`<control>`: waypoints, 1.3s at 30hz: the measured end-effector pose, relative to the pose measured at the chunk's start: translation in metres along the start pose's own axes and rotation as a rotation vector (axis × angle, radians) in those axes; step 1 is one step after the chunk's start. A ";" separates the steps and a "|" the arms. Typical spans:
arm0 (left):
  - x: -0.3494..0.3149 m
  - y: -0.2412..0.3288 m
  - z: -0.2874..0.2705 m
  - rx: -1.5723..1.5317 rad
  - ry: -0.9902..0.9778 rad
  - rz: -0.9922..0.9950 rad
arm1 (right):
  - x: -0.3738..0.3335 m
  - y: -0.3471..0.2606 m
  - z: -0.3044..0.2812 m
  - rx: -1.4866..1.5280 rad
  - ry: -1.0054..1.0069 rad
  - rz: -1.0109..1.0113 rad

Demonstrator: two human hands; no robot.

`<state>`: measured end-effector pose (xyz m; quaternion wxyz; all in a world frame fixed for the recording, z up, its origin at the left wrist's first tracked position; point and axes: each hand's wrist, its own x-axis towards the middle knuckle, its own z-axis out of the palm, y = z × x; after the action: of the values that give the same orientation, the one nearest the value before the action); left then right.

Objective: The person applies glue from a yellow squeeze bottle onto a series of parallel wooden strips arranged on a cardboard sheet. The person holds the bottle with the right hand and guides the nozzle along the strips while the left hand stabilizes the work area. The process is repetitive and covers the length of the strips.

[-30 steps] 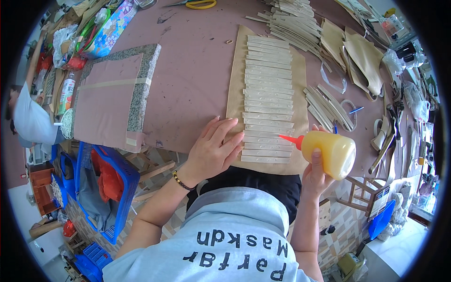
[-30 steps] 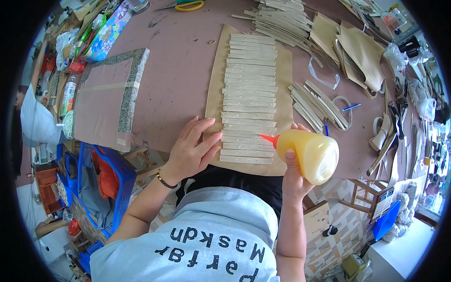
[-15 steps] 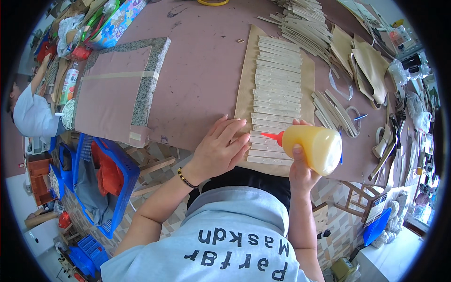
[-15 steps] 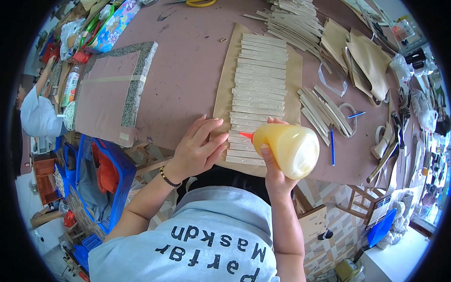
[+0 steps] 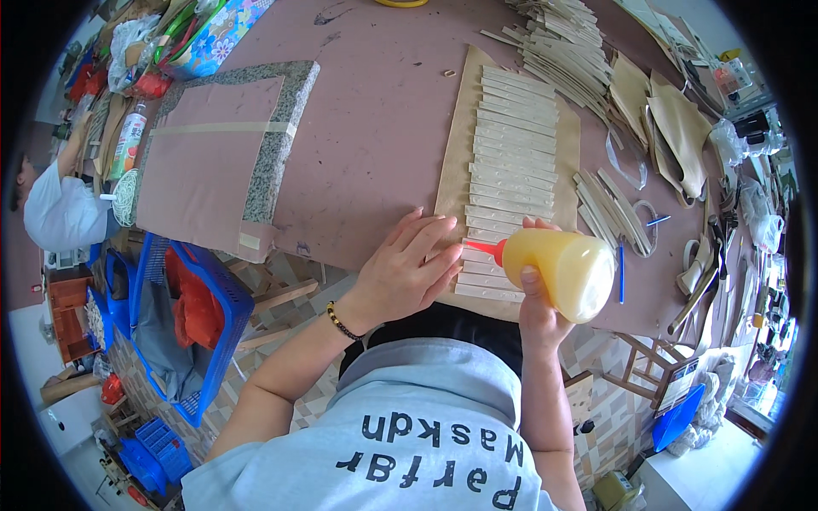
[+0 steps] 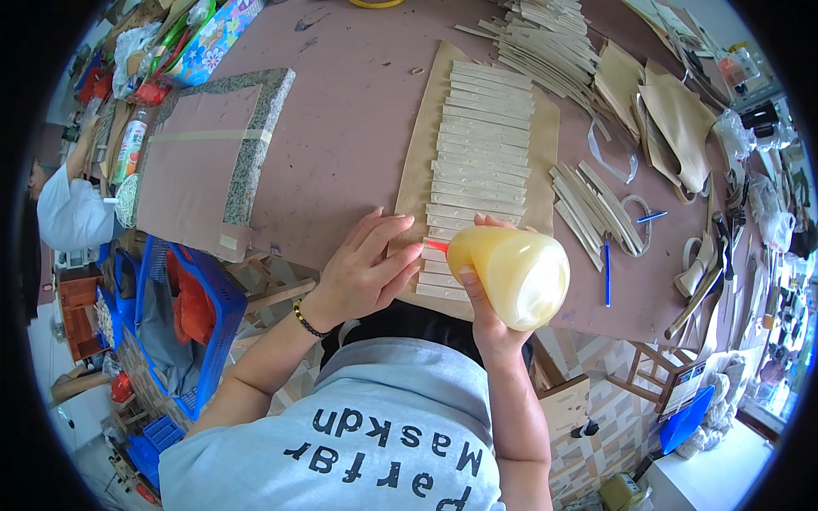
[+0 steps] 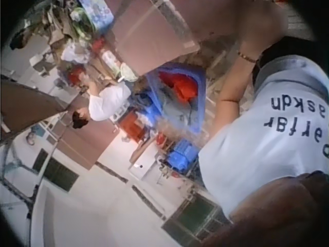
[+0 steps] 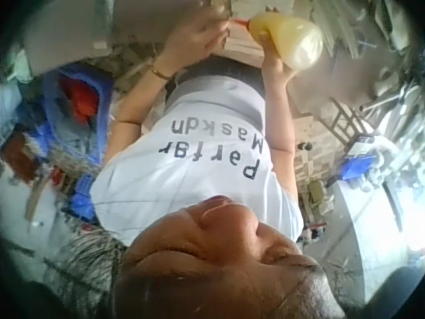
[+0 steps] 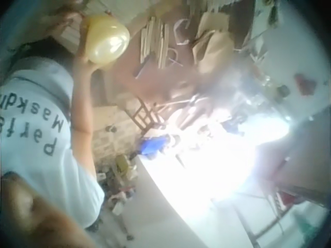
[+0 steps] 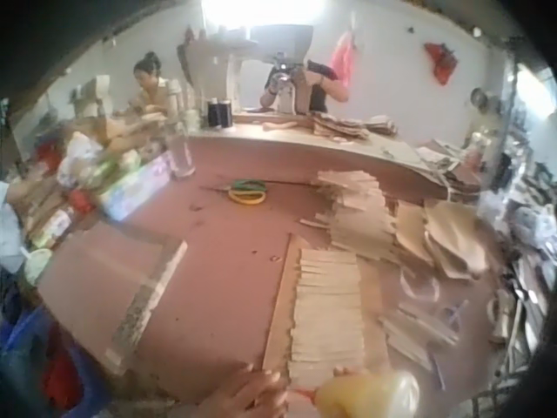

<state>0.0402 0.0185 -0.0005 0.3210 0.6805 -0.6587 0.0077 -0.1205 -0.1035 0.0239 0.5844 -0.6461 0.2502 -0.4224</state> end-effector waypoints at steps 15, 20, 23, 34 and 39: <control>0.001 0.001 -0.001 -0.001 -0.013 -0.004 | -0.003 0.000 -0.003 -0.127 -0.061 -0.073; 0.001 0.000 -0.001 -0.007 -0.014 -0.003 | -0.005 -0.001 -0.005 -0.027 -0.021 -0.032; -0.001 -0.001 0.000 -0.008 -0.017 -0.009 | -0.003 -0.006 -0.004 0.077 0.032 -0.016; -0.001 -0.001 0.001 -0.010 -0.009 -0.009 | -0.004 -0.004 -0.013 -0.018 0.039 -0.021; 0.000 0.000 0.000 -0.009 -0.015 -0.010 | -0.003 -0.005 -0.007 -0.031 0.021 -0.030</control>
<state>0.0406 0.0185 -0.0007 0.3192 0.6825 -0.6575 -0.0019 -0.1287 -0.1034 0.0280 0.5651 -0.6543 0.2533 -0.4340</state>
